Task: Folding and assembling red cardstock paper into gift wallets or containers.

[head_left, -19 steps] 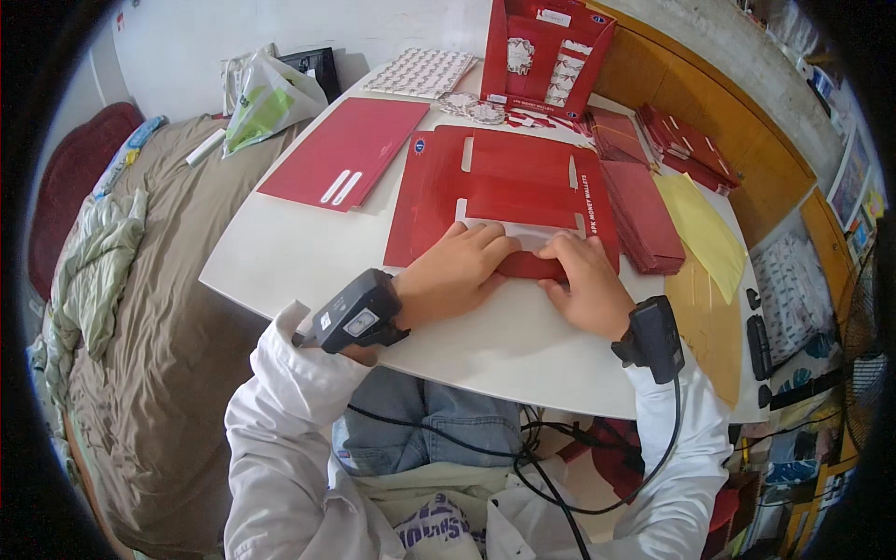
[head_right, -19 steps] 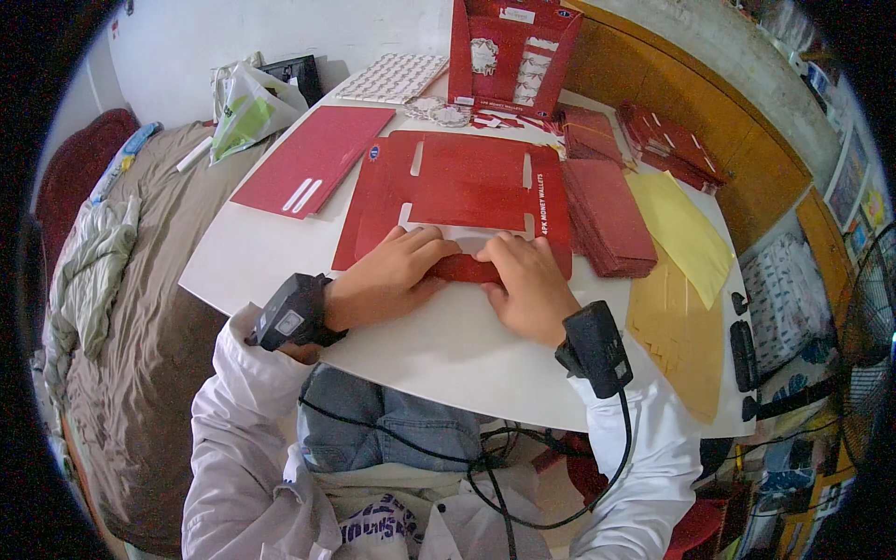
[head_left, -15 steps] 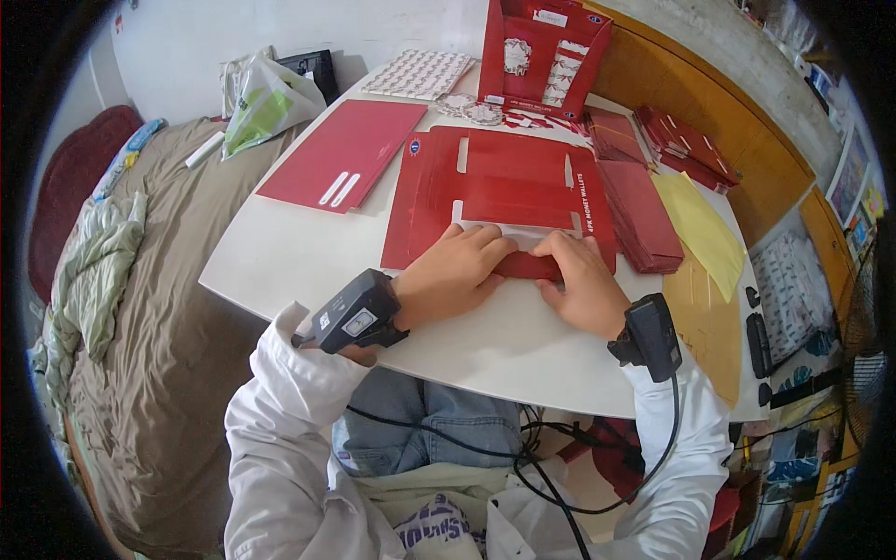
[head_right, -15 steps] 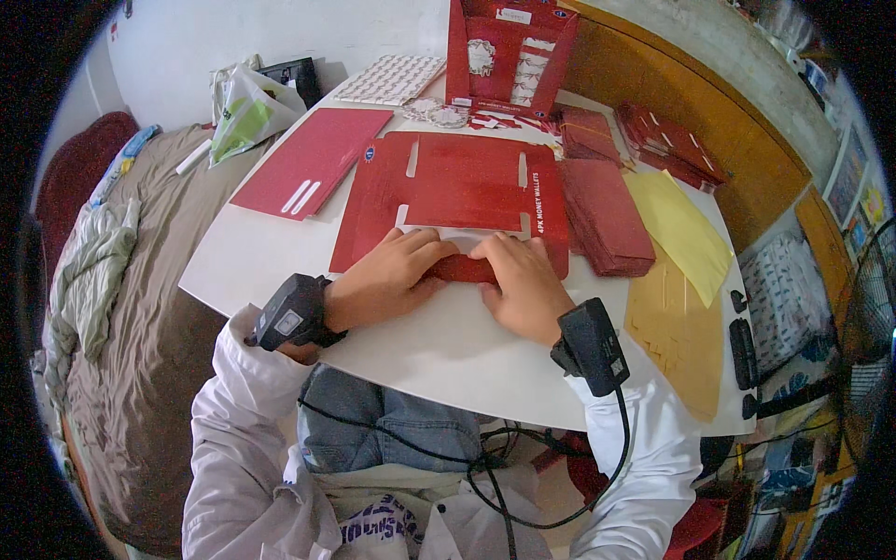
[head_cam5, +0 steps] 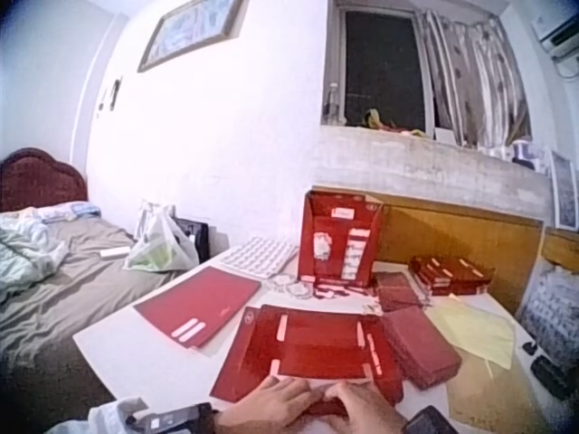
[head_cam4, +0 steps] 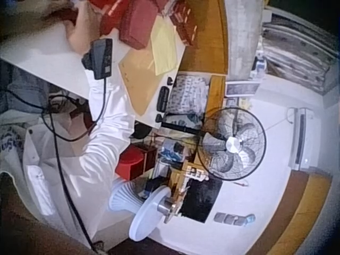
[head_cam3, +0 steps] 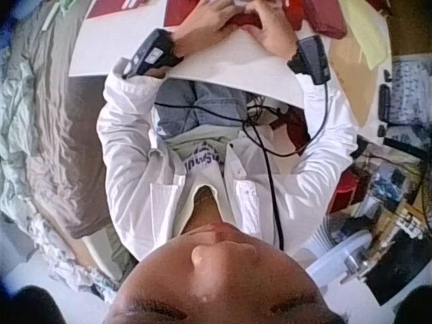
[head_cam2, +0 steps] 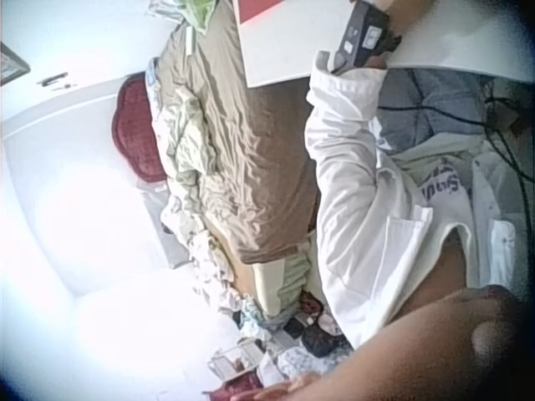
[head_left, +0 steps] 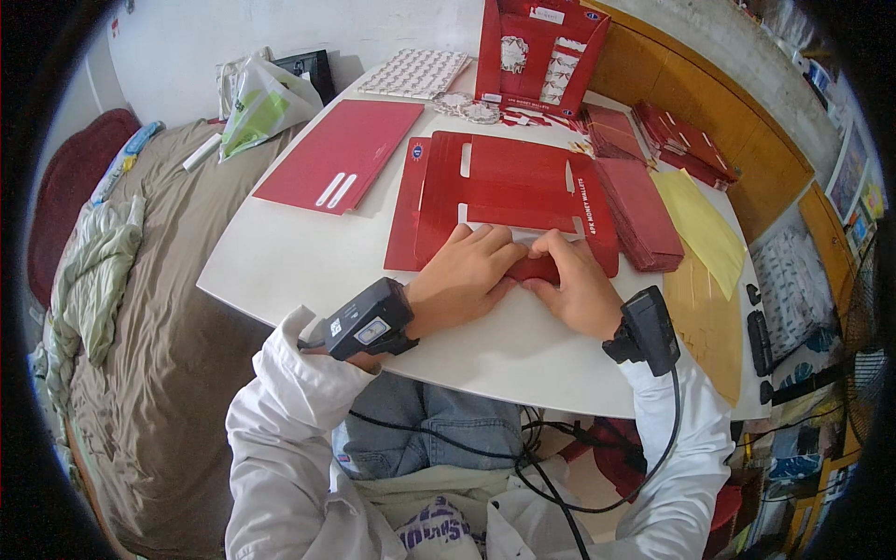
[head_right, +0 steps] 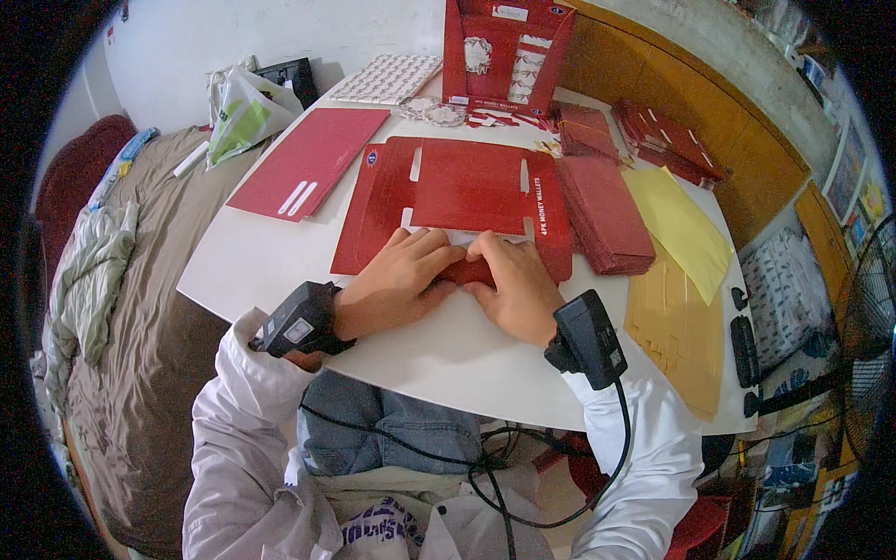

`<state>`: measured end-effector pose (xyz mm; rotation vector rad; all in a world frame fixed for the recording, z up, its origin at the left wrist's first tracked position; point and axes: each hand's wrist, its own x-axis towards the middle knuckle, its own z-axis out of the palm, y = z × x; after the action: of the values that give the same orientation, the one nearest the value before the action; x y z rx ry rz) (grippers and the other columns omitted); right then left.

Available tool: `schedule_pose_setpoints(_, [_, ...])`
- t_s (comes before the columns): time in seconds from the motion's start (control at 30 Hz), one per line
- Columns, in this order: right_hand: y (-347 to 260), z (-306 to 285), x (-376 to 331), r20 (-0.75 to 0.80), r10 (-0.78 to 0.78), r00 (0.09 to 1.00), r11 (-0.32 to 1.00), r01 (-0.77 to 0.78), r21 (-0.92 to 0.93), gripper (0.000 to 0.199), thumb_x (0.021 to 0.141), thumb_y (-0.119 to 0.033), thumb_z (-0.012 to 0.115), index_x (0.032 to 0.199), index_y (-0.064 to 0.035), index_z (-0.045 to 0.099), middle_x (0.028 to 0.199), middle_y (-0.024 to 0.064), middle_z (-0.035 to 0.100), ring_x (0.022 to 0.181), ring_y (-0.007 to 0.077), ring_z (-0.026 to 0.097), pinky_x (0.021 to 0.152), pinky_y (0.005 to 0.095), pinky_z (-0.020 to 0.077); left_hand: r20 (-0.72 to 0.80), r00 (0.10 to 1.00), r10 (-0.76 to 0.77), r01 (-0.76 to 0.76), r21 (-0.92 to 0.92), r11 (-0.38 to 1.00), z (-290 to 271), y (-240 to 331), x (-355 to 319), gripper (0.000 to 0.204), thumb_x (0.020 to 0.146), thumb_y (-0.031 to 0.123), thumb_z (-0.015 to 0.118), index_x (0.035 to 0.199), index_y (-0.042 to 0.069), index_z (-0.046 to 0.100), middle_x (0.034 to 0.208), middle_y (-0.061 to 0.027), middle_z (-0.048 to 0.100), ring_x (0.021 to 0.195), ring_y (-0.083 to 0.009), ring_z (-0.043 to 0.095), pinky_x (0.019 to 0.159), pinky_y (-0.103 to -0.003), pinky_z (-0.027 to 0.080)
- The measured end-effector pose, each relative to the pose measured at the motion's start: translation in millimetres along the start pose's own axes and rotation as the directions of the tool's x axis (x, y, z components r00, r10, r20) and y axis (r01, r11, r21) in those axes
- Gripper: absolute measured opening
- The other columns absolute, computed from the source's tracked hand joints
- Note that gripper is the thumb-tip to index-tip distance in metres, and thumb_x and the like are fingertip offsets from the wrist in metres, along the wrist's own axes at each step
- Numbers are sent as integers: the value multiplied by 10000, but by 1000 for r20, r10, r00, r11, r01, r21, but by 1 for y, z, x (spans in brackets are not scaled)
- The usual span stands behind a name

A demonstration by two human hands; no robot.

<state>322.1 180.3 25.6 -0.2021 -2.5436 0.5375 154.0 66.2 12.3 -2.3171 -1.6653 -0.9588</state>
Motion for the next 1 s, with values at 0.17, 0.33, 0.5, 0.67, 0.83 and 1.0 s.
schedule_pose_setpoints(0.17, [2,0,1,37,-5,999,1000,5,-14,336,734,-30,713,987,-51,493,960,141,612,951,347,587,884,443,391,21,1000,-11,10,42,999,3,0,-2,310,779,113,653,1066,11,597,958,-114,545,959,-284,547,818,-409,419])
schedule_pose_setpoints(0.33, [4,-1,0,47,-44,998,996,48,-82,261,760,-86,705,944,-49,524,942,125,614,924,340,589,846,441,400,25,999,34,-35,29,999,4,-8,-4,343,813,141,641,1127,12,597,989,-112,556,975,-274,551,798,-401,439])
schedule_pose_setpoints(0.5, [10,1,-2,18,-136,991,967,136,-215,229,774,-165,708,933,-50,589,962,96,612,929,293,578,801,403,424,26,998,55,-58,99,993,3,-9,-4,390,844,185,637,1190,12,586,1018,-105,555,992,-275,543,841,-398,448])
schedule_pose_setpoints(0.67, [15,3,-4,2,-186,983,949,180,-259,241,772,-170,713,965,-49,634,981,79,612,932,265,577,802,389,441,30,998,52,-56,156,986,9,-11,-6,386,865,214,625,1192,12,588,1006,-96,549,984,-264,540,870,-379,455])
schedule_pose_setpoints(0.83, [15,3,-4,-5,-233,972,933,223,-281,238,770,-160,714,972,-48,655,974,74,610,919,259,582,799,386,453,44,997,69,-78,248,966,10,-10,-6,355,879,228,611,1167,21,601,968,-86,534,948,-254,538,855,-367,463])
schedule_pose_setpoints(1.0, [15,4,-4,15,-220,975,941,217,-258,224,762,-146,720,948,-41,656,959,78,609,913,262,583,793,383,454,54,996,76,-86,209,974,9,-12,-7,341,883,221,606,1165,29,606,960,-84,532,942,-253,538,836,-369,469])
